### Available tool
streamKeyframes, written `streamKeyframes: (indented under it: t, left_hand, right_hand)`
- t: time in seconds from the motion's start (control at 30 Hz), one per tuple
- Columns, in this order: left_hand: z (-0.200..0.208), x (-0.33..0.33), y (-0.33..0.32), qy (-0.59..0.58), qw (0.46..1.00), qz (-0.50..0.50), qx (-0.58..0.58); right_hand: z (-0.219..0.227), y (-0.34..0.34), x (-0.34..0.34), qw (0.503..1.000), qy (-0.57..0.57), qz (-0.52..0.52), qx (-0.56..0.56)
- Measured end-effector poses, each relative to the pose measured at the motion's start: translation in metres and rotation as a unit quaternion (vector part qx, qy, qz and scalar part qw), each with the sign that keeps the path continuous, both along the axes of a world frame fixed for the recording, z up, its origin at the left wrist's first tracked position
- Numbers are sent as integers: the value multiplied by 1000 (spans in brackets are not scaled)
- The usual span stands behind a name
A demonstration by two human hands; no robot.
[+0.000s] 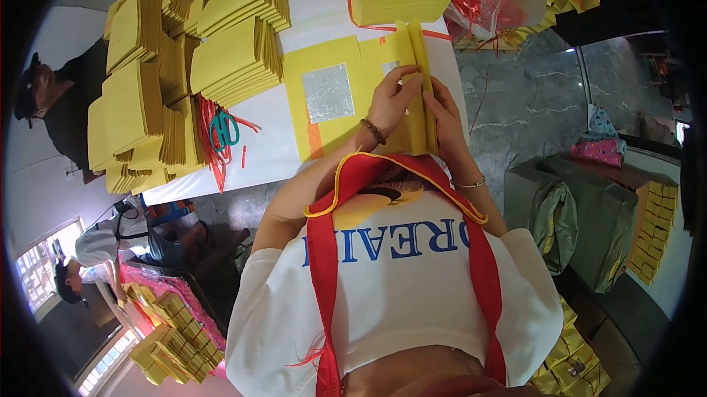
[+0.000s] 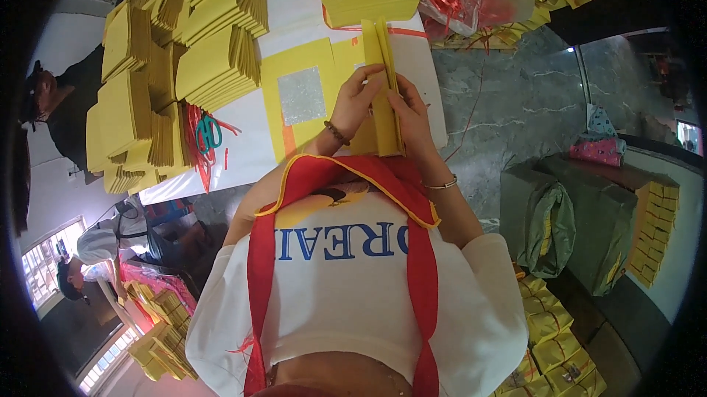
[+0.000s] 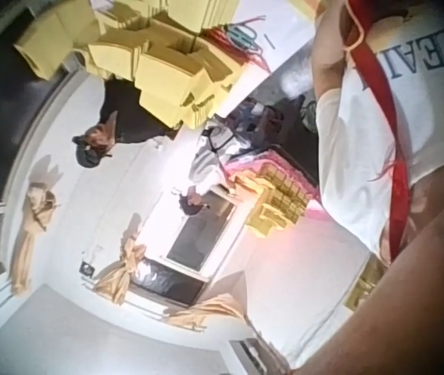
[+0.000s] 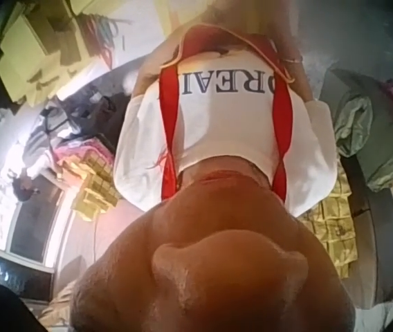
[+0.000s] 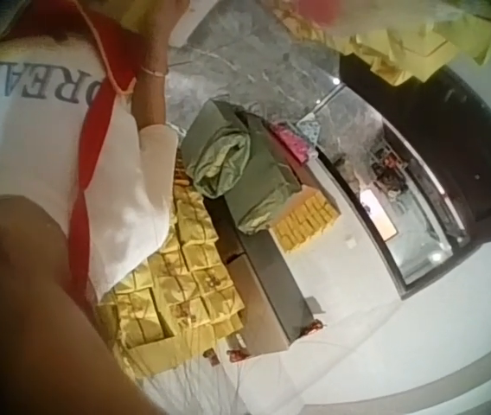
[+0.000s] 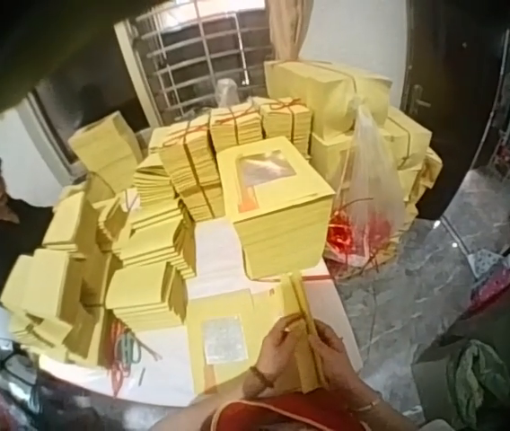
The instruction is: Folding and stacking yellow joss paper sheets on a workspace.
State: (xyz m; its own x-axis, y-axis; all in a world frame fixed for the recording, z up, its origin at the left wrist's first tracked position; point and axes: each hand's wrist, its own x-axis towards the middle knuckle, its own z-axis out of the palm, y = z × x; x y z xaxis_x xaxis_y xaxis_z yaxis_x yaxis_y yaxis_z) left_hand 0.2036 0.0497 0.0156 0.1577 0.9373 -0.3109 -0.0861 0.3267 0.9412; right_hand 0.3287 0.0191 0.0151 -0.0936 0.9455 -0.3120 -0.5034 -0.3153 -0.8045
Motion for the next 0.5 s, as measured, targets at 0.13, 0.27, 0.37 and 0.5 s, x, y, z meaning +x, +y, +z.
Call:
streamKeyframes:
  t: [0.13,0.27,0.37,0.5]
  left_hand:
    - [1,2,2,35,999,26,19]
    - [1,1,2,14,999,23,40]
    - [-2,1,2,-3,999,21,35]
    - [-13,-2,4,4,998,11,59]
  right_hand:
    - [-7,-1,-1,999,-44,12,28]
    - [4,-4,-4,999,-34,10,8]
    - [1,-1,-2,997,-70,26,19]
    - [1,0,-4,999,-35,13,17]
